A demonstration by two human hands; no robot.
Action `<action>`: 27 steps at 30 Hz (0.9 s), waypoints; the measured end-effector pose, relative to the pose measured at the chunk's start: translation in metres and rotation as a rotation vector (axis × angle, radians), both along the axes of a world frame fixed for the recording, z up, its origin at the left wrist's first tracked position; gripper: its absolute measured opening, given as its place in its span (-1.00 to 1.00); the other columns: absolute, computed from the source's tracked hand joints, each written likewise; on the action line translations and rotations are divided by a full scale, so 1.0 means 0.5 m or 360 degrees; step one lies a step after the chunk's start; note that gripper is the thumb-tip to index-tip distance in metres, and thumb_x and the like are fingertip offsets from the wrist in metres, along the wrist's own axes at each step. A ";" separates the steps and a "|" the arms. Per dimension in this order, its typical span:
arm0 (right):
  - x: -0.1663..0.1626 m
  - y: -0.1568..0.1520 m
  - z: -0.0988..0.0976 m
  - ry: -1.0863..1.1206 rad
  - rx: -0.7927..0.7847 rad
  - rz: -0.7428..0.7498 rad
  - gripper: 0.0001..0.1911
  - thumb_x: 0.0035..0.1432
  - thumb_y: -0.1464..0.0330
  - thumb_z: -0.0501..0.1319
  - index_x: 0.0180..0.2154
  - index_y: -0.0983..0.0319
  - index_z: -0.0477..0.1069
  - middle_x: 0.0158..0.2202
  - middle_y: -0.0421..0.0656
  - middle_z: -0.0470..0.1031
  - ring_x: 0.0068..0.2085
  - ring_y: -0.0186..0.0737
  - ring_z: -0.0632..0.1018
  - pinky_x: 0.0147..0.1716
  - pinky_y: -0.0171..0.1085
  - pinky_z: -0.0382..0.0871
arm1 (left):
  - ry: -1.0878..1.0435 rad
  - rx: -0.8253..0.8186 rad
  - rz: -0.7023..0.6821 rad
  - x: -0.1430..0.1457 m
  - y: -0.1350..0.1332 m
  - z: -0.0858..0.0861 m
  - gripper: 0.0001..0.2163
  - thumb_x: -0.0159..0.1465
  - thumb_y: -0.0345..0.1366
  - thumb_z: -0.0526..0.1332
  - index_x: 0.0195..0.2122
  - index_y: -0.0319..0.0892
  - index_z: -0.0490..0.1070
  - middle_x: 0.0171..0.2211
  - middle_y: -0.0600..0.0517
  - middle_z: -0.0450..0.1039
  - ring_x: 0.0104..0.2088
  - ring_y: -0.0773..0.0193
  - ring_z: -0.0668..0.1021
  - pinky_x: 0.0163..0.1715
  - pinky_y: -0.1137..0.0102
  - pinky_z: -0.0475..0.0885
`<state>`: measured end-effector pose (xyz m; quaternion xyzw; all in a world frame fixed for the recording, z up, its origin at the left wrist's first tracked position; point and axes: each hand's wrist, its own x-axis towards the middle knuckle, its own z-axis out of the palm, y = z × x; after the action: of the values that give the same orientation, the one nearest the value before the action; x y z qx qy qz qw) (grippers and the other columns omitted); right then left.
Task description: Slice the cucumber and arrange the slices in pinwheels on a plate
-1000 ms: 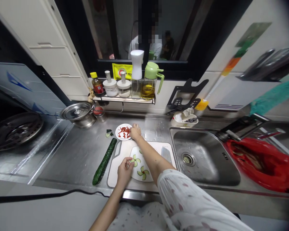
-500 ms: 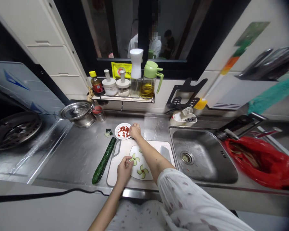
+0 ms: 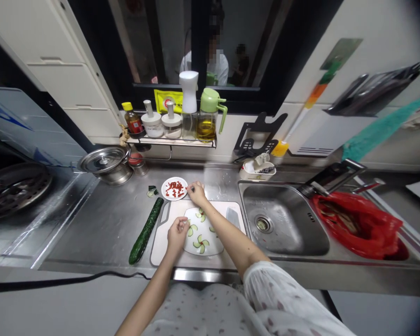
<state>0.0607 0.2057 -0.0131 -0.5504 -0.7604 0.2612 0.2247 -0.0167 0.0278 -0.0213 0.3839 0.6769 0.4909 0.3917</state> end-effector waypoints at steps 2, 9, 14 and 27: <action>0.017 -0.025 0.007 0.0055 0.0056 0.0043 -0.82 0.24 0.37 0.09 -0.24 0.20 0.47 -0.11 -0.11 0.39 -0.03 -0.14 0.31 0.03 -0.20 0.12 | 0.0008 0.0028 -0.0005 -0.005 0.009 0.004 -0.69 0.12 -0.06 0.21 -0.24 -0.20 0.42 -0.57 0.16 0.27 -0.57 0.41 0.32 -0.53 0.51 0.25; 0.069 -0.147 0.028 0.0154 0.0130 0.0194 -0.87 0.23 0.39 0.13 -0.28 0.19 0.47 -0.09 -0.08 0.36 0.03 -0.08 0.29 0.03 -0.14 0.17 | 0.0178 0.0010 0.0049 -0.028 0.034 0.011 -0.69 0.17 -0.06 0.19 -0.22 -0.19 0.45 -0.50 0.08 0.41 -0.50 0.34 0.45 -0.43 0.46 0.35; 0.089 -0.219 0.030 0.0118 0.0238 0.0305 -0.88 0.22 0.42 0.13 -0.30 0.20 0.45 -0.09 -0.06 0.34 0.02 -0.07 0.26 0.03 -0.13 0.21 | 0.0322 -0.0004 -0.0001 -0.033 0.032 0.005 -0.72 0.18 -0.07 0.18 -0.25 -0.17 0.47 -0.48 0.07 0.47 -0.47 0.31 0.49 -0.41 0.45 0.36; 0.118 -0.269 0.031 0.0015 0.0241 0.0300 -0.88 0.21 0.44 0.14 -0.30 0.20 0.45 -0.05 -0.06 0.33 0.03 -0.07 0.25 0.01 -0.11 0.25 | 0.0558 -0.0102 -0.0260 -0.021 0.007 0.005 -0.80 0.17 -0.14 0.17 -0.36 -0.12 0.50 -0.45 0.10 0.52 -0.48 0.34 0.47 -0.37 0.45 0.30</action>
<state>0.1196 0.0714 0.0022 -0.4568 -0.8253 0.2256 0.2437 -0.0269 0.0313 -0.0188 0.5045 0.7167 0.3612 0.3184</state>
